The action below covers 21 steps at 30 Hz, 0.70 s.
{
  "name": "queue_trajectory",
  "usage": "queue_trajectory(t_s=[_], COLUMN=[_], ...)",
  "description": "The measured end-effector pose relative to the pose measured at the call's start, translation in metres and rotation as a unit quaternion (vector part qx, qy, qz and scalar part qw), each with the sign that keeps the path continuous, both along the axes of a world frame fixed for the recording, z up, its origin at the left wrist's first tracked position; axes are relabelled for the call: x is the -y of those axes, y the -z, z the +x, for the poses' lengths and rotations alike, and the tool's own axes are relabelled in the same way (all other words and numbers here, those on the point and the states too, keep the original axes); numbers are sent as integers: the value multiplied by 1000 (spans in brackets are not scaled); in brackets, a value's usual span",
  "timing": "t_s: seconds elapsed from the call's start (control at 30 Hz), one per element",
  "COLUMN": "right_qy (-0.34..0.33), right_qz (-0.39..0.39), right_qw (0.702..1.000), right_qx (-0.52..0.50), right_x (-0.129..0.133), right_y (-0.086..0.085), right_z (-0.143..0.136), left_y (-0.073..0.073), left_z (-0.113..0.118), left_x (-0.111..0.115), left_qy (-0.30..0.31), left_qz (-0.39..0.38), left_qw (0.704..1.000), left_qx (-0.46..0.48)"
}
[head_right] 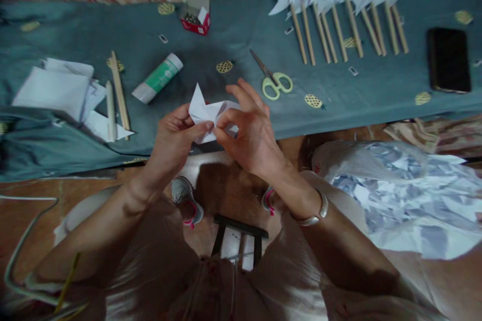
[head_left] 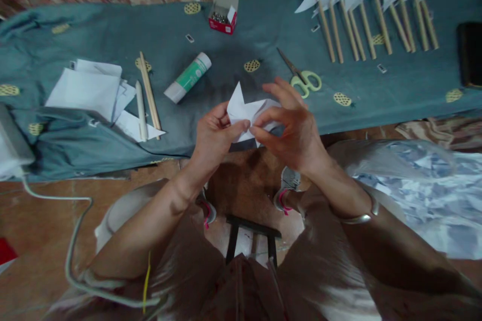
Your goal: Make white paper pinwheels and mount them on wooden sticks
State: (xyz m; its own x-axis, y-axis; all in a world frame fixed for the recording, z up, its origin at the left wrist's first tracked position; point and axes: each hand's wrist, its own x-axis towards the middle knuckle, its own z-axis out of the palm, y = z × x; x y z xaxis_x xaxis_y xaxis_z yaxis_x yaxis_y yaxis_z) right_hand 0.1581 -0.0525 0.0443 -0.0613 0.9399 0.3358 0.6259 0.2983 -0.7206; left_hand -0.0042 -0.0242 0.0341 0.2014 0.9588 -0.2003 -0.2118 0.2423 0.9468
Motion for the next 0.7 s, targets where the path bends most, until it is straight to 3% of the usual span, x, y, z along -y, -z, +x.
queue_trajectory(t_s=[0.2,0.43,0.5,0.6,0.7], right_qy=[50,94,95,77,37], right_qz=[6,-70,-129,-229,-298], right_qw=[993,950,915,838,786], right_qx=[-109,-291,-371,-489,-540], right_x=[0,-5,-6,-10,-12], right_y=[-15,-9,-7,-7,-9], right_z=[9,11,8,4,1], left_y=[-1,0,-3,-7,-9], left_z=[-3,-6,-7,-6,-5], left_x=[-5,-12,-12,-12,-11], left_qy=[-10,-18,-17,-13,-6], left_qz=[-29,-65,-75,-92,-109], left_qw=[998,993,990,988,985], left_qx=[46,100,116,126,134])
